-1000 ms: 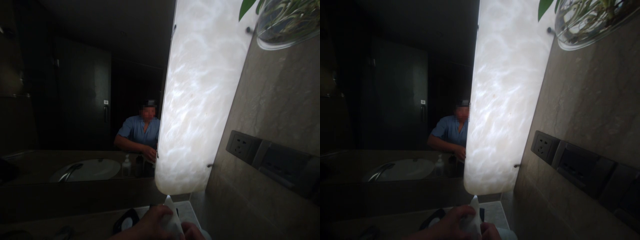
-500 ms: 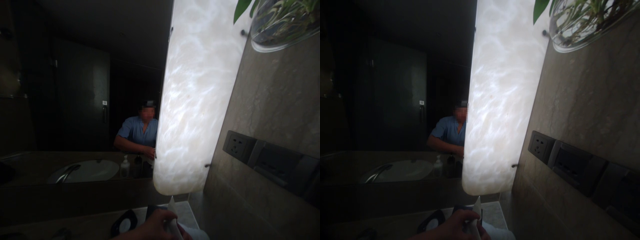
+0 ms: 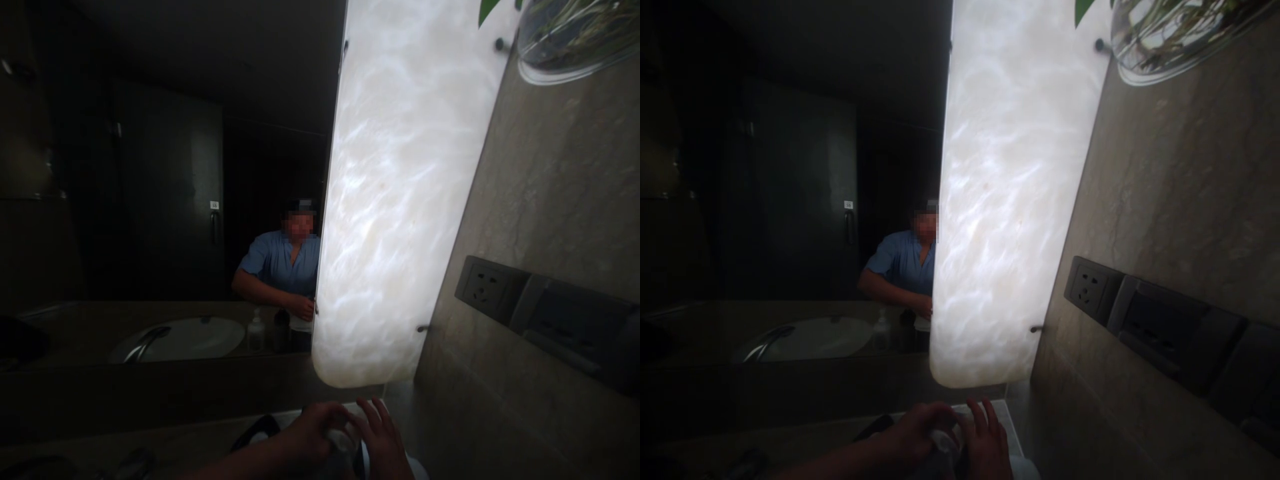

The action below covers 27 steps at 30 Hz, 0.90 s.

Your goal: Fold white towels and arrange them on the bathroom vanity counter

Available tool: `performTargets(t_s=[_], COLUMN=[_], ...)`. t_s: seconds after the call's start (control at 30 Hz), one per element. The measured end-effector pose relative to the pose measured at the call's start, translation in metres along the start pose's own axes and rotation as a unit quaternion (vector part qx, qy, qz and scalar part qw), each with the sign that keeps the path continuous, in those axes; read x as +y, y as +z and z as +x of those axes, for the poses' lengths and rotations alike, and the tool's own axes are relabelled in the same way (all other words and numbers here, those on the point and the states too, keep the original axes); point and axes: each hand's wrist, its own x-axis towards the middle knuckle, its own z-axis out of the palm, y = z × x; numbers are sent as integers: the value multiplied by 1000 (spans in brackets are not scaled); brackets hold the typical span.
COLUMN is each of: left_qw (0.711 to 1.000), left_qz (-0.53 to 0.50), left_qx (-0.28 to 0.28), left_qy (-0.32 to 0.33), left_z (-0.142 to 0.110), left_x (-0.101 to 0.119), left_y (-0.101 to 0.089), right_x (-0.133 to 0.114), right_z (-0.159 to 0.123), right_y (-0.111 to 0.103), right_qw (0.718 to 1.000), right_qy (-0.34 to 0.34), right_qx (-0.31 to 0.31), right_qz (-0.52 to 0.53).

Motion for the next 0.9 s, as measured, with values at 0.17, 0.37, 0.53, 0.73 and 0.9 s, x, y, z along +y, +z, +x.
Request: performTargets(t_s=[0.17,0.37,0.53,0.73,0.9], left_qw=[996,996,952,932,971], left_qz=[38,-3,302,359,225], left_qx=[67,65,-7,13,34], left_qy=[-50,-60,-49,-54,71], left_z=[10,8,5,12,1], left_x=[-8,-7,-3,-22,-45], left_y=[-4,-16,-27,-24,-15], right_x=[-6,-6,-15,-24,-8], right_z=[10,11,24,31,-4], right_y=[1,1,-15,2,52], right_qw=[990,987,990,988,978], right_qy=[2,1,-25,-2,-131], right_qx=[-131,-156,-141,-106,19], right_qz=[-55,-26,4,-109,-159])
